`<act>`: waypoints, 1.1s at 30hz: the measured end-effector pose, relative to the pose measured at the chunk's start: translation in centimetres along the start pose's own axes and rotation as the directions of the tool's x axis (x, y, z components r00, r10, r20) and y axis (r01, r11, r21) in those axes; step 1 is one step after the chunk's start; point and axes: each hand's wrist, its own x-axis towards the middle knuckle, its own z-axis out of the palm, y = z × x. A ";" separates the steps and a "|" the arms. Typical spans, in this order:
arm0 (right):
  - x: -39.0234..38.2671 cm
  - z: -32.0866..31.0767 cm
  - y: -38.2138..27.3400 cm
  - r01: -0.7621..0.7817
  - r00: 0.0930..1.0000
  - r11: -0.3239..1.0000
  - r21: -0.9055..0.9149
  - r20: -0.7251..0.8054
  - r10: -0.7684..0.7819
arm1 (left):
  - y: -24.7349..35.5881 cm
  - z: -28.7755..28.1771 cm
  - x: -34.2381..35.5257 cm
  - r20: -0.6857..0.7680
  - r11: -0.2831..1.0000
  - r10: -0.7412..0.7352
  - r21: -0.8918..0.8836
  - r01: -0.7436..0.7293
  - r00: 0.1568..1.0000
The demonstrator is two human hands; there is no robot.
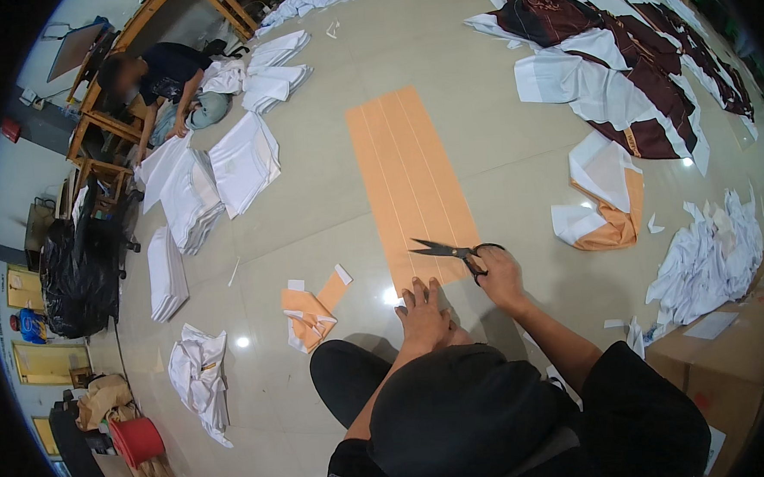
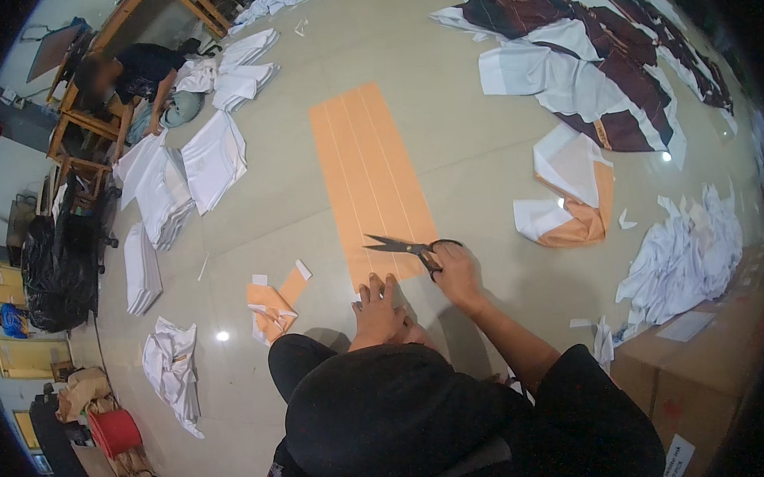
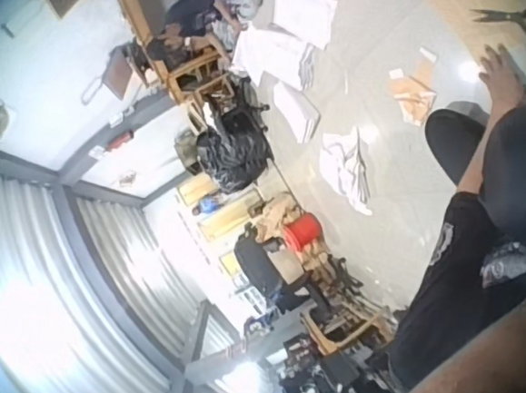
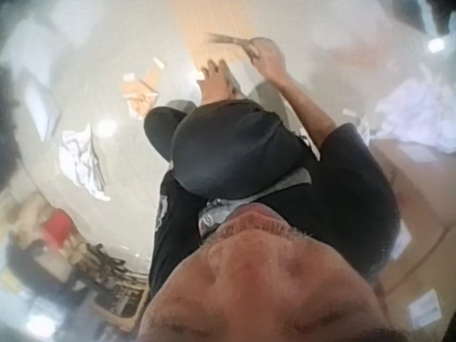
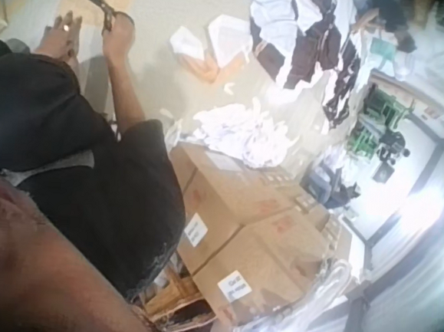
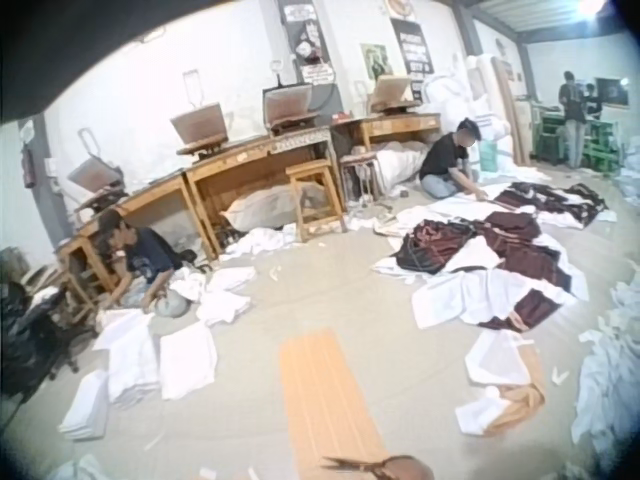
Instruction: The person sits on the floor and uses scissors to cut a large piece of orange fabric into long, narrow strips. The person holds the fabric with one hand and cuts along pre-marked lines with the other.
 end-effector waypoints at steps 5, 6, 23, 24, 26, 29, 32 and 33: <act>-1.4 -0.4 0.2 -0.213 0.975 0.967 -0.138 -0.102 0.200 | -0.2 0.7 -0.7 -0.062 0.999 0.034 -0.027 -0.036 0.998; -1.3 -0.4 0.2 -0.255 0.965 0.955 -0.150 -0.107 0.241 | -0.2 0.4 -0.6 -0.084 0.998 0.043 -0.031 -0.046 0.995; 0.8 1.6 0.2 -0.602 0.795 0.775 0.195 0.054 0.604 | 5.5 6.3 5.4 0.377 -0.671 0.008 -0.685 0.285 0.926; 0.9 1.4 0.4 -0.623 0.776 0.746 0.234 0.068 0.627 | 5.4 5.8 5.6 0.378 -0.682 -0.028 -0.684 0.259 0.925; 0.9 0.9 0.4 -0.653 0.745 0.701 0.287 0.076 0.663 | 5.6 5.0 5.5 0.401 -0.692 -0.149 -0.696 0.194 0.904; 1.0 0.6 0.5 -0.694 0.700 0.640 0.330 0.097 0.708 | 5.5 4.2 5.3 0.414 -0.672 -0.227 -0.721 0.166 0.881; 0.9 0.1 0.2 -0.724 0.677 0.625 0.291 0.129 0.724 | 5.1 4.8 5.4 0.409 -0.538 -0.233 -0.810 0.233 0.883; 0.8 0.0 0.2 -0.732 0.672 0.626 0.269 0.138 0.727 | 5.2 4.8 5.4 0.407 -0.527 -0.238 -0.817 0.234 0.882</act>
